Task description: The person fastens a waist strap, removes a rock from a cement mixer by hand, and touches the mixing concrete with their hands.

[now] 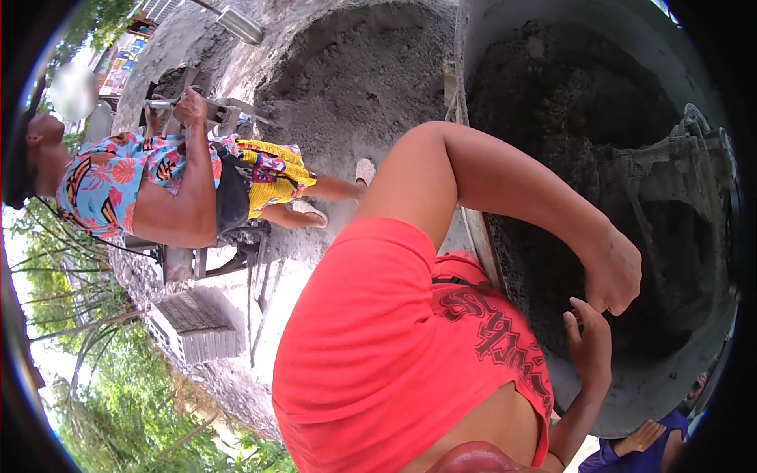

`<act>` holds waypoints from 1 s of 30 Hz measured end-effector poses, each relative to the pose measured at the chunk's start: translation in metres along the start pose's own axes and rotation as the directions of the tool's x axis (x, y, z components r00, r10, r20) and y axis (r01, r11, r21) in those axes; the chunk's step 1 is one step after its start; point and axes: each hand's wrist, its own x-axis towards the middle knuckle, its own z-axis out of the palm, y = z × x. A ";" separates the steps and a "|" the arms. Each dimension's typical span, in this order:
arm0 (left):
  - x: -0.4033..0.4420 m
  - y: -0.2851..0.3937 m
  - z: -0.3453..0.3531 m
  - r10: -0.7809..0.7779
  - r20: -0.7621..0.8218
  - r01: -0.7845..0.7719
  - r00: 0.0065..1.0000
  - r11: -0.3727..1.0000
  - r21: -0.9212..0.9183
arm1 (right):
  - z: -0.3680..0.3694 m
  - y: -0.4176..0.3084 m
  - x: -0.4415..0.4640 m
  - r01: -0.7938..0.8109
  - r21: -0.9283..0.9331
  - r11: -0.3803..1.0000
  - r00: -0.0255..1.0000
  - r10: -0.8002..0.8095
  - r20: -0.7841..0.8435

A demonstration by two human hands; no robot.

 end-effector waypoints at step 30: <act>0.003 0.032 -0.050 -0.049 0.020 0.048 0.999 0.998 0.038 | -0.033 -0.028 -0.038 0.101 -0.047 0.994 0.990 -0.105 -0.093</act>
